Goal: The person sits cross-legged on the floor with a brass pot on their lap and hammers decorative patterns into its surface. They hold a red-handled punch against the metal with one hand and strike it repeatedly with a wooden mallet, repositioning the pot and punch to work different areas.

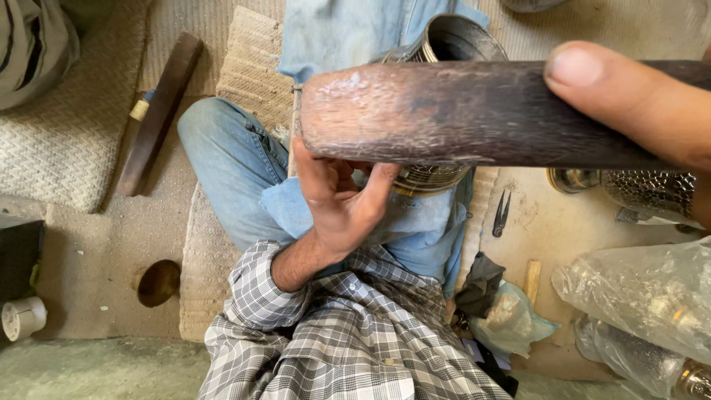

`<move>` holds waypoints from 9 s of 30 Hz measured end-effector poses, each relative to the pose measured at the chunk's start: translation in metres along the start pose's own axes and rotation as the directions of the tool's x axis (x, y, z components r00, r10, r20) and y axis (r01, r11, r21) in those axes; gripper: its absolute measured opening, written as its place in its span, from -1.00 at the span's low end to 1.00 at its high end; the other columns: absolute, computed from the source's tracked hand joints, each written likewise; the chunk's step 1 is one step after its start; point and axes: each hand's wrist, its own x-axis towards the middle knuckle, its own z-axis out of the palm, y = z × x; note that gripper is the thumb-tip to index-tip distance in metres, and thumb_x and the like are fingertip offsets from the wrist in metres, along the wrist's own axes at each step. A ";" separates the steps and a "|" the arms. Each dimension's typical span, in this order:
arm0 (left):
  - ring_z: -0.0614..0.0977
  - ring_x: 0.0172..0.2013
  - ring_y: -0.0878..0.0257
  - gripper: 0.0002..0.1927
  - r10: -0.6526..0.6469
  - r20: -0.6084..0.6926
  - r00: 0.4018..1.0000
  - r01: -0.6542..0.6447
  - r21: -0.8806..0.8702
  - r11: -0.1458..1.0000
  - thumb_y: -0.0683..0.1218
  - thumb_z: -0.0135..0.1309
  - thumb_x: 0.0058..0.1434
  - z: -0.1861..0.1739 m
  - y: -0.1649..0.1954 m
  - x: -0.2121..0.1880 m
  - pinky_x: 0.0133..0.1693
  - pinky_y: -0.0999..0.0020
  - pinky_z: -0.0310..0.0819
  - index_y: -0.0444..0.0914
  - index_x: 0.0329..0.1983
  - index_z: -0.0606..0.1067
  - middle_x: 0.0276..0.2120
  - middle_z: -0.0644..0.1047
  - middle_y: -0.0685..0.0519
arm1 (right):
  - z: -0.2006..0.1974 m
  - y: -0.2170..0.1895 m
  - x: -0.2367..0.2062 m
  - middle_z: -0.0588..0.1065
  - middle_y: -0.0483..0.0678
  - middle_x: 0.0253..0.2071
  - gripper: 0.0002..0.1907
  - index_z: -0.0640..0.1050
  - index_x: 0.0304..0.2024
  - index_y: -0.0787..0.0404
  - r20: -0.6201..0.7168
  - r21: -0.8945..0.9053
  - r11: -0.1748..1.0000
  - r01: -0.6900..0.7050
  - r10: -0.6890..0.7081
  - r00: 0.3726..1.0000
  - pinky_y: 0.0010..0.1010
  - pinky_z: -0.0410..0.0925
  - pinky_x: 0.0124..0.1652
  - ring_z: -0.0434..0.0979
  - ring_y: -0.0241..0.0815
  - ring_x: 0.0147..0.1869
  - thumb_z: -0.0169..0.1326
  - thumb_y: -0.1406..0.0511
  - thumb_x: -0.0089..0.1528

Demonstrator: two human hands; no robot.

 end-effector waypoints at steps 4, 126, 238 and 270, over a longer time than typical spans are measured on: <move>0.64 0.01 0.24 -0.26 0.040 0.037 0.999 -0.043 0.094 0.995 -0.40 0.18 0.39 -0.010 -0.011 -0.012 -0.06 0.44 0.61 -0.15 0.48 0.11 0.08 0.49 -0.07 | -0.014 -0.005 0.010 0.49 -0.11 -0.37 -0.58 0.48 0.26 -0.01 0.046 -0.044 0.995 0.088 -0.086 0.995 -0.44 0.32 -0.42 0.34 -0.31 -0.55 -0.05 0.26 0.33; 0.49 -0.55 0.48 -0.47 -0.530 0.414 0.740 0.117 0.698 0.707 -0.26 0.36 0.11 -0.020 0.072 0.099 -0.52 0.48 0.35 -0.33 0.14 0.43 0.05 0.64 -0.04 | 0.164 0.045 -0.009 0.15 0.09 0.63 0.18 0.06 0.60 0.29 -0.239 0.959 0.198 0.202 0.185 0.953 -0.17 0.27 0.50 0.16 -0.05 0.70 0.49 0.24 0.10; 0.73 -0.10 0.15 -0.35 -0.097 0.982 0.163 -0.476 0.165 0.864 -0.20 0.29 0.25 0.128 0.059 0.096 -0.18 0.21 0.60 -0.14 0.42 0.40 0.02 0.67 0.24 | 0.251 0.014 -0.217 0.42 0.08 -0.21 -0.01 -0.21 0.55 -0.29 -0.582 0.806 0.392 0.443 0.662 0.473 -0.21 0.46 -0.30 0.42 -0.06 -0.35 0.13 0.55 0.47; 0.68 -0.18 0.03 -0.34 -0.032 0.944 0.328 -0.510 0.205 0.836 -0.24 0.23 0.29 0.099 0.055 0.083 -0.25 0.15 0.51 -0.08 0.44 0.35 0.03 0.66 0.06 | 0.188 0.037 -0.174 0.46 0.11 -0.17 0.07 -0.03 0.64 0.02 -0.620 0.335 0.941 -0.055 0.263 0.739 -0.36 0.41 -0.18 0.53 -0.13 -0.23 0.23 0.62 0.28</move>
